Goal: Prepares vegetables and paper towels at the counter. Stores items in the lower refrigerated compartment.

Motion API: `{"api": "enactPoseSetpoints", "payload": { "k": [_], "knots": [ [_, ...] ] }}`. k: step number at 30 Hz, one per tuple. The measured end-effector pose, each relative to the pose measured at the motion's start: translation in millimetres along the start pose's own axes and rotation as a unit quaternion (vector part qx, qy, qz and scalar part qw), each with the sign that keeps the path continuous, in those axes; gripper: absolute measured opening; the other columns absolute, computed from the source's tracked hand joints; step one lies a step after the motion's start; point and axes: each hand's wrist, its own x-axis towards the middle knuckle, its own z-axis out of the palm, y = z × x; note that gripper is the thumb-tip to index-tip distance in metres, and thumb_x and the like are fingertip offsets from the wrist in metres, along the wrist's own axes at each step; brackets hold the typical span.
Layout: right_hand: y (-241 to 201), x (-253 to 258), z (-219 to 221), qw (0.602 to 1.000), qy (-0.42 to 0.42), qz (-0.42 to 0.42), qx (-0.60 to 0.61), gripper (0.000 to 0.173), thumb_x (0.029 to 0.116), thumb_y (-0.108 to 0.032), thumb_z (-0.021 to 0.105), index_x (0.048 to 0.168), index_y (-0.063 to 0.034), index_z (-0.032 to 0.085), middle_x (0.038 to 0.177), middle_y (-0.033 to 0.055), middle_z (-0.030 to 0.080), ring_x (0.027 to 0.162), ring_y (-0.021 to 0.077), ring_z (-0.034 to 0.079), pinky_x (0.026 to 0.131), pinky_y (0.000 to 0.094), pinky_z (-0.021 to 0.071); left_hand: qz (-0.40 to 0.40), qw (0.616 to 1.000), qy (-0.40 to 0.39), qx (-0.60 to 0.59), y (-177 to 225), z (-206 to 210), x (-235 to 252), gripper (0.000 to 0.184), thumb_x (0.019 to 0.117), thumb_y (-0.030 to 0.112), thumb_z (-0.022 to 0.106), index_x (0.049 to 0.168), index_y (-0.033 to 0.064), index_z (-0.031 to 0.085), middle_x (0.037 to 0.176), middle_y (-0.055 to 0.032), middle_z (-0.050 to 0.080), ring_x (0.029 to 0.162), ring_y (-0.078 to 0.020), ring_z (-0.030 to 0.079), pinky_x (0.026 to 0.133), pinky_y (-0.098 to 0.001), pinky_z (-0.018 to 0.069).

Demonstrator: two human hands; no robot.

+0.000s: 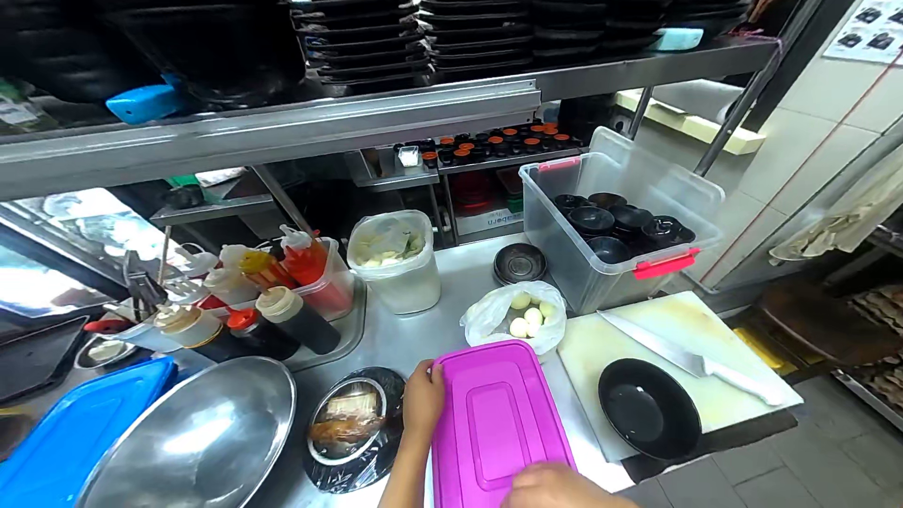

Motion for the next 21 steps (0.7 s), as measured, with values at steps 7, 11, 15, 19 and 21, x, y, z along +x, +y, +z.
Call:
{"api": "enactPoseSetpoints", "payload": {
  "k": [7, 11, 15, 19, 21],
  "knots": [
    [77, 57, -86, 0.920, 0.120, 0.369, -0.056, 0.040, 0.1067, -0.036, 0.043, 0.128, -0.0133, 0.068, 0.121, 0.0097, 0.068, 0.114, 0.0248, 0.065, 0.102, 0.0463, 0.0519, -0.076, 0.995, -0.065, -0.019, 2, -3, 8, 0.045, 0.1062, 0.042, 0.052, 0.122, 0.0012, 0.063, 0.108, -0.0198, 0.071, 0.104, -0.0339, 0.069, 0.094, -0.0561, 0.0543],
    [127, 97, -103, 0.862, 0.082, 0.491, -0.094, 0.051, 0.1087, -0.046, 0.035, 0.122, -0.0093, 0.067, 0.125, 0.0164, 0.065, 0.118, 0.0347, 0.064, 0.096, 0.0563, 0.0525, -0.100, 0.989, -0.106, -0.012, 6, -5, 18, 0.048, 0.1053, 0.046, 0.052, 0.117, 0.0006, 0.062, 0.108, -0.0199, 0.069, 0.104, -0.0342, 0.068, 0.092, -0.0562, 0.0537],
    [145, 115, -96, 0.832, 0.033, 0.540, -0.123, 0.060, 0.1103, -0.047, 0.022, 0.119, -0.0082, 0.066, 0.120, 0.0159, 0.070, 0.117, 0.0339, 0.067, 0.093, 0.0575, 0.0537, -0.114, 0.992, -0.054, 0.016, 6, 5, 8, 0.052, 0.1042, 0.054, 0.050, 0.110, 0.0048, 0.065, 0.100, -0.0160, 0.070, 0.099, -0.0322, 0.070, 0.087, -0.0559, 0.0555],
    [155, 117, -94, 0.827, 0.036, 0.551, -0.104, 0.062, 0.1106, -0.046, 0.018, 0.116, -0.0077, 0.066, 0.117, 0.0160, 0.071, 0.115, 0.0332, 0.068, 0.091, 0.0562, 0.0544, -0.109, 0.993, -0.030, 0.029, 8, 9, 7, 0.054, 0.1029, 0.057, 0.050, 0.104, 0.0051, 0.065, 0.092, -0.0144, 0.069, 0.091, -0.0310, 0.069, 0.082, -0.0546, 0.0560],
    [154, 116, -90, 0.831, 0.038, 0.546, -0.101, 0.061, 0.1104, -0.045, 0.018, 0.120, -0.0079, 0.065, 0.119, 0.0160, 0.071, 0.115, 0.0336, 0.068, 0.091, 0.0571, 0.0545, -0.110, 0.993, -0.028, 0.039, 7, 8, 4, 0.056, 0.1026, 0.058, 0.051, 0.106, 0.0040, 0.066, 0.094, -0.0157, 0.070, 0.093, -0.0324, 0.070, 0.084, -0.0564, 0.0558]
  ]
}}
